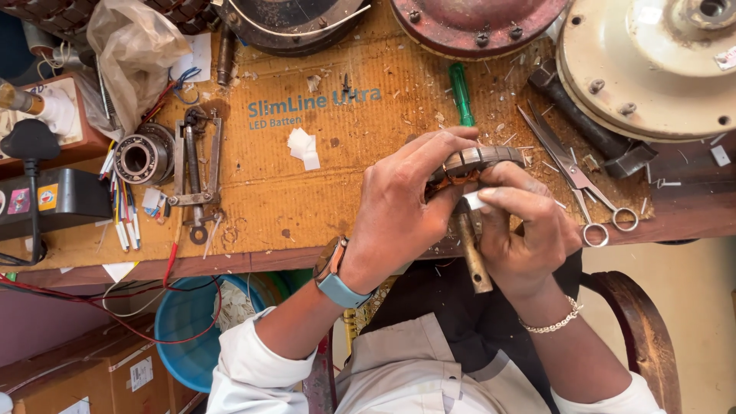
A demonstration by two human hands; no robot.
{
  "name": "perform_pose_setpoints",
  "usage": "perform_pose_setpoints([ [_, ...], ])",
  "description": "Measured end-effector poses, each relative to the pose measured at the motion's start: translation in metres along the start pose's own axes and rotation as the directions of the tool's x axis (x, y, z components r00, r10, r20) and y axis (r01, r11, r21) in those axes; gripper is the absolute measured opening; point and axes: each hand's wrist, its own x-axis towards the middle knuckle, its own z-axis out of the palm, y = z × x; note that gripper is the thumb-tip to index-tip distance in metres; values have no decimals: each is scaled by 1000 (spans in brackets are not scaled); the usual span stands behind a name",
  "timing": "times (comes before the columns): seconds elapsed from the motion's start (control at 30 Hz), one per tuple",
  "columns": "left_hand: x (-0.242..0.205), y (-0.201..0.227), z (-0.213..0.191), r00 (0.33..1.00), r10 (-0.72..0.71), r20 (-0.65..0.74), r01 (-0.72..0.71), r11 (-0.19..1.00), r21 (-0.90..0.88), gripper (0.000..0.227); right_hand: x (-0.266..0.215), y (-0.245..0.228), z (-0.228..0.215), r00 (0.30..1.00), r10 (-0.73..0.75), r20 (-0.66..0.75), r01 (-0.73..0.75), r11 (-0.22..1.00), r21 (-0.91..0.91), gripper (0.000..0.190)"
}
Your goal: The person cuts small white paper strips with scissors, folds them, and inserts them into the slots of a motor armature. They use a green screwdriver to press the paper into place and repeat the process for multiple slots.
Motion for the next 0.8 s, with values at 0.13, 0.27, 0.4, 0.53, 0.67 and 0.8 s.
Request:
perform_pose_setpoints([
  [0.13, 7, -8, 1, 1000, -1, 11, 2, 999, -34, 36, -4, 1, 5, 997, 82, -3, -81, 982, 170, 18],
  [0.27, 15, -12, 1, 996, -83, 40, 84, 996, -41, 32, 3, 5, -2, 994, 34, 108, -38, 998, 43, 14],
  [0.4, 19, -6, 0, 998, -21, 56, 20, 1000, 20, 29, 17, 6, -11, 998, -41, 49, 40, 999, 28, 14],
  [0.53, 11, -6, 1, 998, -41, 44, 41, 999, 21, 28, 17, 5, -22, 999, -24, -36, 24, 1000, -19, 18],
  [0.67, 8, -2, 3, 999, -13, 49, 11, 999, 42, 30, 20, 3, -28, 995, -83, 47, 87, 990, -110, 19],
  [0.8, 3, 0, 4, 999, 21, 33, -22, 999, 43, 33, 25, 1, -33, 988, -123, 95, 132, 987, -96, 20],
])
